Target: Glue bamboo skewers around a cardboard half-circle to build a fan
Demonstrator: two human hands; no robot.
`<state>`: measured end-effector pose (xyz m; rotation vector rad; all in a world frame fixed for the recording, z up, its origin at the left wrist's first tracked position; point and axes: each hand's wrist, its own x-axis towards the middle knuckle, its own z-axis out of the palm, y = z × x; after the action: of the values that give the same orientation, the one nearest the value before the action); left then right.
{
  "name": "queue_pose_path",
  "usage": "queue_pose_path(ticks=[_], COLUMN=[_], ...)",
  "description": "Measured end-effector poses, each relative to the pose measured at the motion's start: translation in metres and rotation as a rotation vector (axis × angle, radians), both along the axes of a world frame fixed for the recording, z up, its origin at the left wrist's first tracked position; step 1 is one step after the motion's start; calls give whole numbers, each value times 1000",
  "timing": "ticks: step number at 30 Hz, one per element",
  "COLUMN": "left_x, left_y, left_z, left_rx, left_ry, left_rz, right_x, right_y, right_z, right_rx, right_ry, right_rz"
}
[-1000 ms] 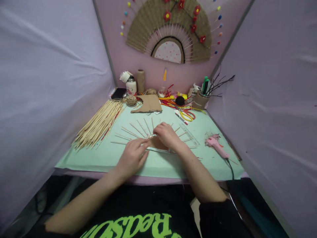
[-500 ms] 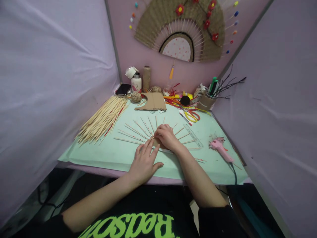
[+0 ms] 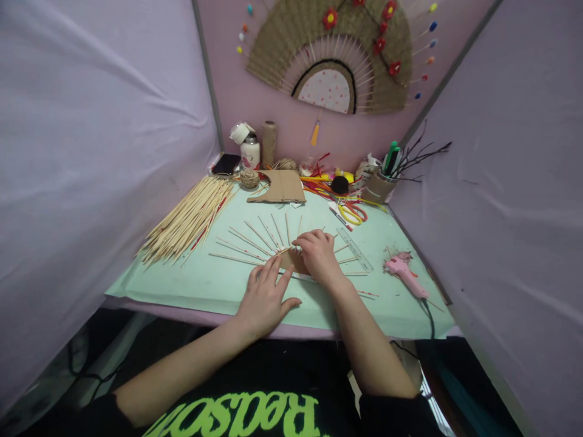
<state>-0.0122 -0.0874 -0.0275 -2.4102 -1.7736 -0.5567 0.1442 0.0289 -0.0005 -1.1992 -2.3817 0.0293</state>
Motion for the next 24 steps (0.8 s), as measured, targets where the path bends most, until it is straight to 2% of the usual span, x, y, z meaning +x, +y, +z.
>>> queue_pose_path(ticks=[9,24], left_x=[1,3], left_y=[0,0], left_z=[2,5], left_rx=[-11,-38], left_ry=[7,1], left_rz=[3,25], right_x=[-5,-8], right_y=[-12,-23], right_z=[-15,-7], right_rx=[45,35], right_ry=[-121,-205], right_rz=[62,38])
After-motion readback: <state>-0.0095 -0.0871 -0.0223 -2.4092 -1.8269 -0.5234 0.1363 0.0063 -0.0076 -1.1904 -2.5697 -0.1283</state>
